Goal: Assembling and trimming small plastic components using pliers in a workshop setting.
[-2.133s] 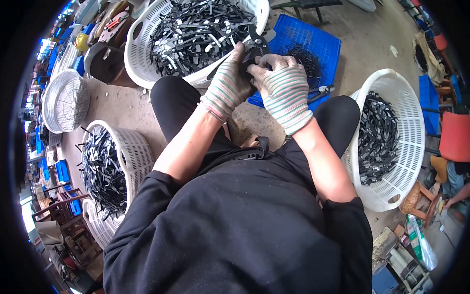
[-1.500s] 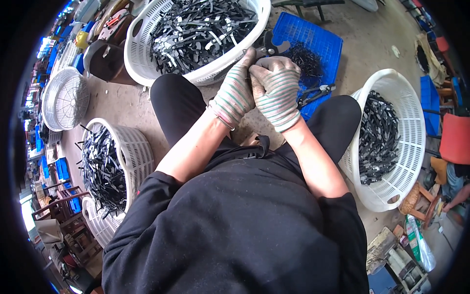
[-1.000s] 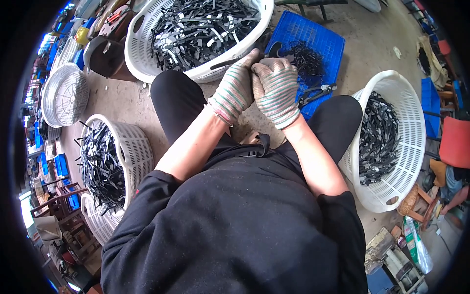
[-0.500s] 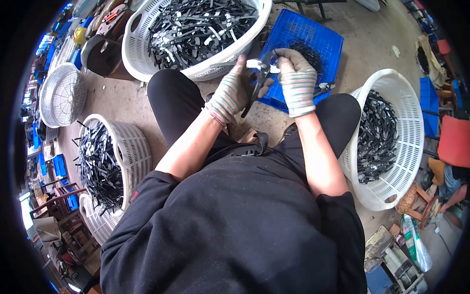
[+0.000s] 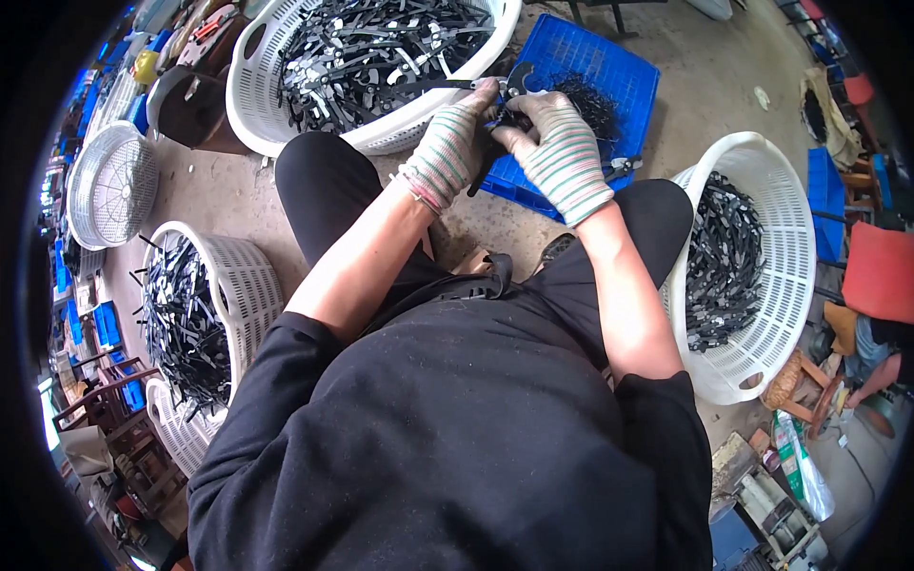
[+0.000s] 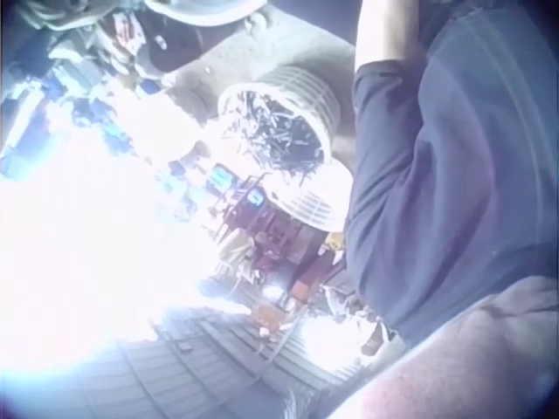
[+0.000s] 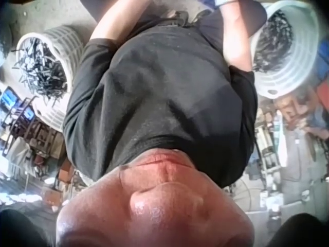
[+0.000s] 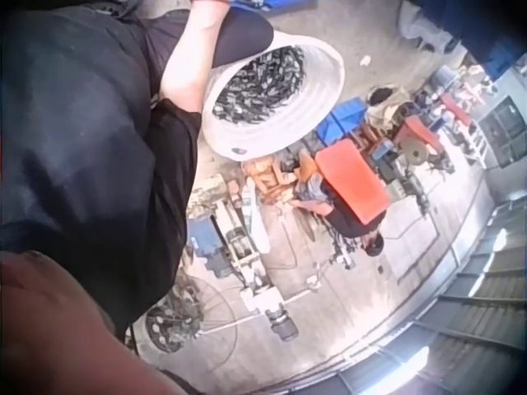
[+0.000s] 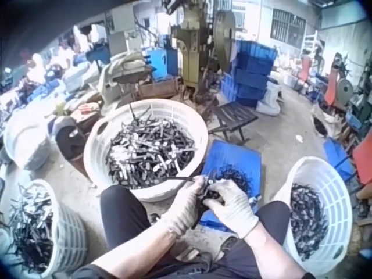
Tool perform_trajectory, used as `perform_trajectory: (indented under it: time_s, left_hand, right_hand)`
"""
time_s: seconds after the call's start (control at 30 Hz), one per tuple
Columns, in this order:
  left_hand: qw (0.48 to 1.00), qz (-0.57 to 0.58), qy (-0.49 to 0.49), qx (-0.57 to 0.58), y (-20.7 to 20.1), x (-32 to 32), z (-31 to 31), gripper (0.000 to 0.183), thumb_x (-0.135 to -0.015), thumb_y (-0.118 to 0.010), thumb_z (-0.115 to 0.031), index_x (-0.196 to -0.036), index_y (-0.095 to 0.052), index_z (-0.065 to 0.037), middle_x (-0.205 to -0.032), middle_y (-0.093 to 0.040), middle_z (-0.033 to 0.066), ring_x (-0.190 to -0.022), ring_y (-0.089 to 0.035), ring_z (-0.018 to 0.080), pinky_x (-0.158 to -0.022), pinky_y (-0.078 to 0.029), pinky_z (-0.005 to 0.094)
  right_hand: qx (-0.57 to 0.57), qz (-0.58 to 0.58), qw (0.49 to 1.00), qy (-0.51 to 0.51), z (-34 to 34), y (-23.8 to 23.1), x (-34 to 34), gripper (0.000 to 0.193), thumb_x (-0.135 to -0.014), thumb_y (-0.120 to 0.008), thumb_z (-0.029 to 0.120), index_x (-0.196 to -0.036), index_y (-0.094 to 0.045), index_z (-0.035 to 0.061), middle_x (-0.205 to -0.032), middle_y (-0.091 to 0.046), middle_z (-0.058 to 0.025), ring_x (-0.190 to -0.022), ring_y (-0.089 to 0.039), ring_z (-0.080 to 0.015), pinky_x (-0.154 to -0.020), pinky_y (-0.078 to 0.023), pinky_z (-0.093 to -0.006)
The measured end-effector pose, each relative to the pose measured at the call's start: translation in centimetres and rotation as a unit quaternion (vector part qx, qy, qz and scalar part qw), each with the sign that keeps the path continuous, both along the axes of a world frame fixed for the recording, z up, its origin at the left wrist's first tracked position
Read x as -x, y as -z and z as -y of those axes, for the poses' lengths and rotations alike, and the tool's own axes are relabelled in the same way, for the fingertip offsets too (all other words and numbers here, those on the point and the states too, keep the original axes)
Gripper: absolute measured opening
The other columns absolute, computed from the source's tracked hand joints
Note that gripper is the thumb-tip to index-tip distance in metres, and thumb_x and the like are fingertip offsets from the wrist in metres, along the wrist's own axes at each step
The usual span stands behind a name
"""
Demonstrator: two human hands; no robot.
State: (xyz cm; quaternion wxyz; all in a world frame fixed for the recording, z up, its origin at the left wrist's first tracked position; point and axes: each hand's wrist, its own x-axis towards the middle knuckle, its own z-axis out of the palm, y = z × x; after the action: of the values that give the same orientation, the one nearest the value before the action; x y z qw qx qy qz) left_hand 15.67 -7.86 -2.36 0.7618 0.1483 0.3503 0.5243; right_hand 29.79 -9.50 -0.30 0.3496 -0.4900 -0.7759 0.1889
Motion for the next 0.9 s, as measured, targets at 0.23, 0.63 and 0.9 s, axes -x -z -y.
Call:
perform_trajectory:
  time_s: [0.23, 0.63, 0.9]
  left_hand:
    - [0.997, 0.065, 0.002, 0.051, 0.4, 0.8, 1.9, 0.055, -0.092, -0.048, -0.053, -0.12, -0.045, -0.005, -0.107, -0.058, 0.0183, -0.097, -0.06, 0.0401, -0.079, -0.053, 0.0507]
    - [0.981, 0.175, -0.025, 0.075, -0.8, 1.2, 2.8, 0.047, -0.093, -0.047, -0.05, -0.117, -0.045, -0.009, -0.103, -0.059, 0.0223, -0.095, -0.062, 0.0422, -0.082, -0.051, 0.06]
    - [0.992, 0.088, 0.042, 0.082, -1.4, 1.5, 3.2, 0.049, -0.094, -0.042, -0.051, -0.122, -0.048, -0.012, -0.114, -0.056, 0.0135, -0.101, -0.053, 0.0286, -0.087, -0.047, 0.0496]
  right_hand:
    - [0.101, -0.299, 0.94, 0.132, 0.8, -2.2, -0.2, 0.015, -0.086, -0.063, 0.014, -0.093, -0.065, 0.0008, -0.073, -0.063, -0.0062, -0.06, -0.06, -0.0135, -0.056, -0.049, -0.0277]
    - [0.194, -0.459, 0.858, 0.125, 2.6, -0.6, 1.3, 0.017, -0.09, -0.06, 0.011, -0.099, -0.058, -0.0025, -0.081, -0.066, -0.0114, -0.063, -0.065, -0.0136, -0.052, -0.052, -0.0215]
    - [0.071, -0.202, 0.972, 0.094, 2.9, -0.9, 1.5, 0.021, -0.087, -0.057, 0.004, -0.106, -0.065, 0.0029, -0.084, -0.064, -0.0101, -0.064, -0.062, -0.0149, -0.057, -0.049, -0.0275]
